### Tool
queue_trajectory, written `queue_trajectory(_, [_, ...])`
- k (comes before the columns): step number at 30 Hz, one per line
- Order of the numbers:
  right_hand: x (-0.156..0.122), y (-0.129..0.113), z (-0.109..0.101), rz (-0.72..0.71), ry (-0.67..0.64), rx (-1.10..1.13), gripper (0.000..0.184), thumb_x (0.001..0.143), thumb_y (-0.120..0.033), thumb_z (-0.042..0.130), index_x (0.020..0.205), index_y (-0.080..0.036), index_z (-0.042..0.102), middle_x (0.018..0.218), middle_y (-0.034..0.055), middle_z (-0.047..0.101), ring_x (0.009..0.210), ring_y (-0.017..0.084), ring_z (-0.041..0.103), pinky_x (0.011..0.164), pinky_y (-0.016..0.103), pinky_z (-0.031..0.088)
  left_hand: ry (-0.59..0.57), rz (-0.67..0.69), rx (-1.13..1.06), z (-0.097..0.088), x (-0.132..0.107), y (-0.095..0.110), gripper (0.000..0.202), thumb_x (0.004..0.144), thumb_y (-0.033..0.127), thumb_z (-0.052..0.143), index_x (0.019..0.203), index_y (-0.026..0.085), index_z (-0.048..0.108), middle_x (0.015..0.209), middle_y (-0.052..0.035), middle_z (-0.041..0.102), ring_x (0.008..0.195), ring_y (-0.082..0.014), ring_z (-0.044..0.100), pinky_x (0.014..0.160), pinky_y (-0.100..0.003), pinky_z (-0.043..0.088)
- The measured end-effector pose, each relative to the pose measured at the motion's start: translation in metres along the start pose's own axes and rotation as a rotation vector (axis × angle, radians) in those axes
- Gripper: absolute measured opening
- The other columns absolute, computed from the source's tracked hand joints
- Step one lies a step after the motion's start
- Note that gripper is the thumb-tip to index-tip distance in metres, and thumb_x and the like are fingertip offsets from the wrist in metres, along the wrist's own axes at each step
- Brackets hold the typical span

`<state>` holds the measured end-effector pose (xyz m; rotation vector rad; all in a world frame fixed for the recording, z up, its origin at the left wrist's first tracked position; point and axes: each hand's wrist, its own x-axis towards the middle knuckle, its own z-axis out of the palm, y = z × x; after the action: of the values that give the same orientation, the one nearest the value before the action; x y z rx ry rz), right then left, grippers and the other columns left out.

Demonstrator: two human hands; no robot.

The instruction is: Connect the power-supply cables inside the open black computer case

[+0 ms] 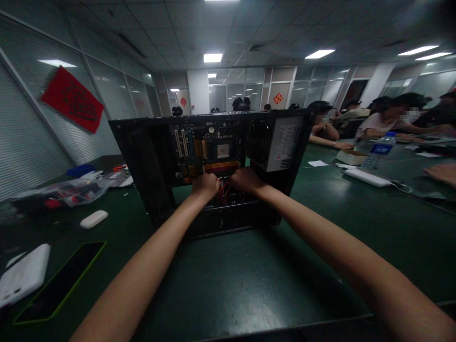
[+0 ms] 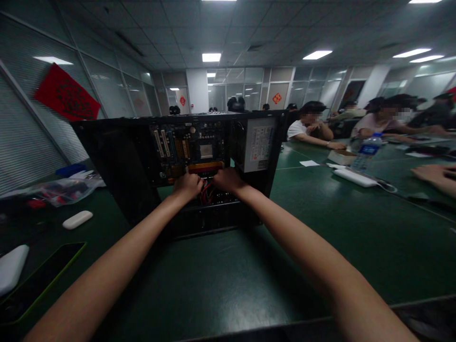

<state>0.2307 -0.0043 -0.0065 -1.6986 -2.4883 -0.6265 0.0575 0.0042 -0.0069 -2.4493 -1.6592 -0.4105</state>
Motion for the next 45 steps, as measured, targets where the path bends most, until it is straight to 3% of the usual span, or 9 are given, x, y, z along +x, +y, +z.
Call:
queue_trajectory(12, [-0.004,0.003,-0.005,0.02,-0.027,0.016,0.04,0.099,-0.036,0.044,0.106,-0.013,0.076,0.105,0.02,0.074,0.098,0.031,0.071,0.079,0.036,0.049,-0.025,-0.005,-0.035,-0.01,-0.004,-0.002,0.042,0.097,0.039,0.041,0.1,0.018,0.077,0.101,-0.0153,0.075,0.096,-0.0298,0.071,0.08,-0.036,0.054])
queue_trajectory(15, [-0.012,0.009,-0.007,0.022,-0.031,0.104,0.039,0.099,-0.04,0.047,0.098,-0.015,0.077,0.099,0.0145,0.076,0.093,0.025,0.071,0.075,0.029,0.045,-0.019,0.001,-0.057,-0.014,-0.008,-0.007,0.042,0.097,0.039,0.041,0.097,0.019,0.077,0.098,-0.0143,0.075,0.094,-0.0286,0.072,0.077,-0.034,0.054])
queue_trajectory(18, [-0.02,0.01,-0.009,0.053,0.052,0.249,0.041,0.101,-0.041,0.044,0.091,-0.018,0.076,0.09,0.0084,0.077,0.086,0.02,0.071,0.07,0.025,0.041,-0.022,0.015,-0.082,-0.016,-0.012,-0.01,0.039,0.097,0.037,0.041,0.097,0.021,0.077,0.098,-0.0122,0.076,0.094,-0.0269,0.072,0.075,-0.032,0.053])
queue_trajectory(25, [-0.027,0.007,-0.01,0.034,0.095,0.339,0.042,0.101,-0.042,0.044,0.082,-0.018,0.073,0.079,0.0056,0.074,0.074,0.018,0.067,0.064,0.027,0.037,-0.055,0.11,-0.098,-0.017,-0.019,-0.009,0.036,0.095,0.041,0.046,0.094,0.022,0.076,0.097,-0.0119,0.076,0.092,-0.0274,0.072,0.075,-0.034,0.054])
queue_trajectory(27, [-0.026,0.003,-0.01,0.024,0.201,0.395,0.039,0.102,-0.04,0.044,0.087,-0.018,0.072,0.083,0.0062,0.073,0.08,0.018,0.067,0.07,0.027,0.041,-0.06,0.123,-0.071,-0.018,-0.02,-0.008,0.035,0.095,0.038,0.046,0.094,0.02,0.076,0.097,-0.0132,0.076,0.092,-0.0281,0.072,0.076,-0.034,0.054])
queue_trajectory(31, [-0.021,-0.017,-0.013,-0.161,0.437,0.518,0.027,0.1,-0.035,0.049,0.114,-0.018,0.066,0.12,0.0108,0.066,0.114,0.022,0.058,0.095,0.034,0.043,-0.08,0.161,0.013,-0.022,-0.021,-0.007,0.032,0.092,0.03,0.048,0.098,0.015,0.075,0.098,-0.017,0.075,0.093,-0.0307,0.072,0.077,-0.036,0.056])
queue_trajectory(35, [-0.018,-0.034,-0.016,-0.261,0.365,0.509,0.031,0.102,-0.035,0.046,0.121,-0.016,0.062,0.124,0.0125,0.064,0.118,0.024,0.053,0.1,0.039,0.041,-0.091,0.173,0.042,-0.022,-0.022,-0.009,0.031,0.085,0.019,0.053,0.108,0.014,0.073,0.104,-0.0177,0.074,0.098,-0.0309,0.072,0.081,-0.036,0.056])
queue_trajectory(45, [-0.021,-0.032,-0.011,-0.209,0.305,0.479,0.032,0.1,-0.041,0.051,0.119,-0.02,0.065,0.127,0.0107,0.063,0.124,0.027,0.045,0.107,0.046,0.037,-0.086,0.241,0.05,-0.026,-0.023,-0.011,0.032,0.089,0.023,0.052,0.114,0.015,0.072,0.105,-0.0178,0.074,0.1,-0.0314,0.071,0.084,-0.038,0.056])
